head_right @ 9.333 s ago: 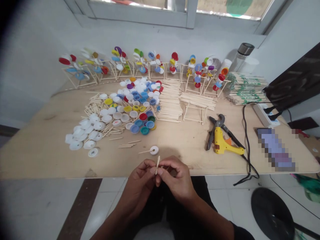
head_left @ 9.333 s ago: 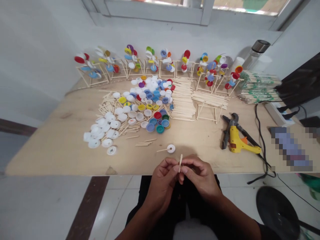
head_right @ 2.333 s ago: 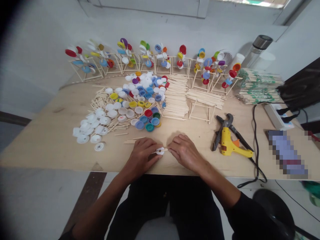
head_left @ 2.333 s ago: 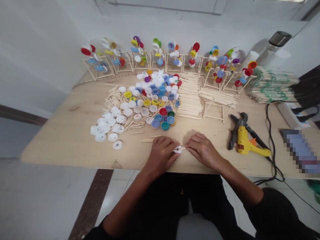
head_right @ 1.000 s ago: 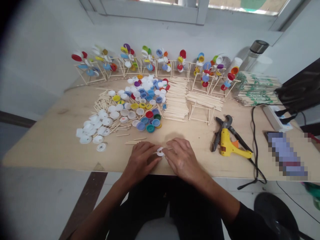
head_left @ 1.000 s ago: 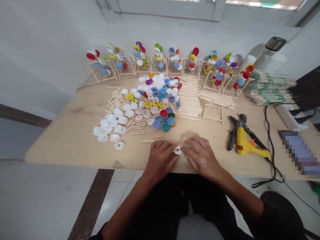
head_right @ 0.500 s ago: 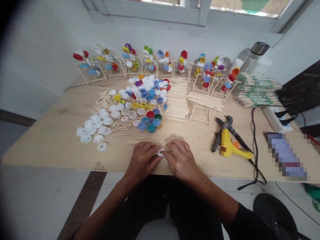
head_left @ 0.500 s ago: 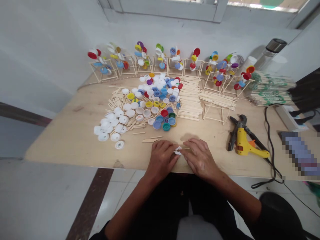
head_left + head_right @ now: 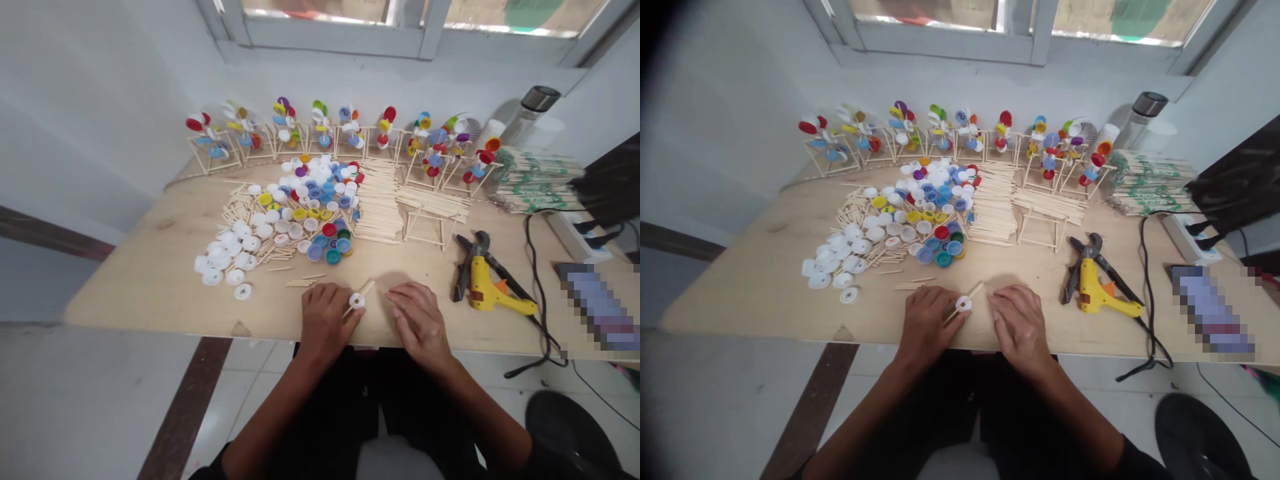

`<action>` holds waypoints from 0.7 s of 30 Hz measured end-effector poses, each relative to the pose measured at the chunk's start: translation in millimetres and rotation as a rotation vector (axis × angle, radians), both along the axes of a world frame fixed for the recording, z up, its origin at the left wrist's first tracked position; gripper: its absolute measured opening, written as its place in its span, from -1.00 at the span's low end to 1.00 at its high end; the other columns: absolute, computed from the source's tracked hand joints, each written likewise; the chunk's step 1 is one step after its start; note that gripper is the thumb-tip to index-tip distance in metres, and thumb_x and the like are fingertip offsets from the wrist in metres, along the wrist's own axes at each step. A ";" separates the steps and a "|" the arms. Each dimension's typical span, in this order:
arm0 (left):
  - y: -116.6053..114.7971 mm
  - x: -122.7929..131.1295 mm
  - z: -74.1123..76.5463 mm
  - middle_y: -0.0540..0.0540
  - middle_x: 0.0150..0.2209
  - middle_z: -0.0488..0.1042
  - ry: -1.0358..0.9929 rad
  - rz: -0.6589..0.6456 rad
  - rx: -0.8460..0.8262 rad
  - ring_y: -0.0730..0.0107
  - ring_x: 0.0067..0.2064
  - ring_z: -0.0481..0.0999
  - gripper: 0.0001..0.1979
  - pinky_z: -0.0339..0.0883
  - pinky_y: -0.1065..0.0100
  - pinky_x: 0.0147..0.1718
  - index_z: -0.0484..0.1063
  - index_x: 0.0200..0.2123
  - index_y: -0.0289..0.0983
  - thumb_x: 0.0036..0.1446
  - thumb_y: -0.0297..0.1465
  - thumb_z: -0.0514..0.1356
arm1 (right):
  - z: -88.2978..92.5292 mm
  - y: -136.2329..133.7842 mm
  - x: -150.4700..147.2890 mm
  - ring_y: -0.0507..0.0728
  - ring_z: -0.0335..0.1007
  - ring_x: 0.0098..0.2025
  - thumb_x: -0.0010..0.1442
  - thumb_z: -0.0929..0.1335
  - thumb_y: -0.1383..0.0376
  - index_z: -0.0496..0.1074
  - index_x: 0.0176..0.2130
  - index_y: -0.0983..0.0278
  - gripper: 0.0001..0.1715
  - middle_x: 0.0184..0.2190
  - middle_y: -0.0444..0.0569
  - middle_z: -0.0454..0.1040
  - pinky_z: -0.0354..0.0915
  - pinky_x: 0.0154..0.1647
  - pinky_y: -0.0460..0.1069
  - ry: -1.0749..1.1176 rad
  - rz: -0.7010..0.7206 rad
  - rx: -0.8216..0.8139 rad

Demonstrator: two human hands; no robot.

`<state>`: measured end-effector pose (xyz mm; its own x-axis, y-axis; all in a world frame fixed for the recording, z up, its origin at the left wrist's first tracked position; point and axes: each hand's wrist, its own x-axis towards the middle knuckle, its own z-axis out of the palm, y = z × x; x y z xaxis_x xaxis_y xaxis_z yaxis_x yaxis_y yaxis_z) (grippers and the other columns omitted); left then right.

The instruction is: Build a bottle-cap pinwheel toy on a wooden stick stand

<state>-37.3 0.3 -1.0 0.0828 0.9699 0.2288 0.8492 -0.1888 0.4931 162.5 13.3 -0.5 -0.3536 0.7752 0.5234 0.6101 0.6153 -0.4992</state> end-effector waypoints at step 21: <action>-27.8 8.4 -9.2 -0.15 -0.15 0.57 -0.092 0.036 0.117 0.21 -0.15 0.50 -0.68 0.29 0.16 -0.13 0.33 0.00 -0.28 0.17 -0.50 0.03 | -21.7 -14.7 -35.4 0.22 0.35 0.00 0.23 0.20 0.40 0.37 0.01 0.32 -0.63 -0.10 0.11 0.51 0.19 0.07 0.19 -0.117 -0.045 -0.083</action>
<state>-28.9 -27.5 -10.2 0.0216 0.9382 0.3455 0.8091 -0.2194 0.5452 127.0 -1.3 -22.2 -0.3729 0.8303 0.4142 0.6931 0.5460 -0.4706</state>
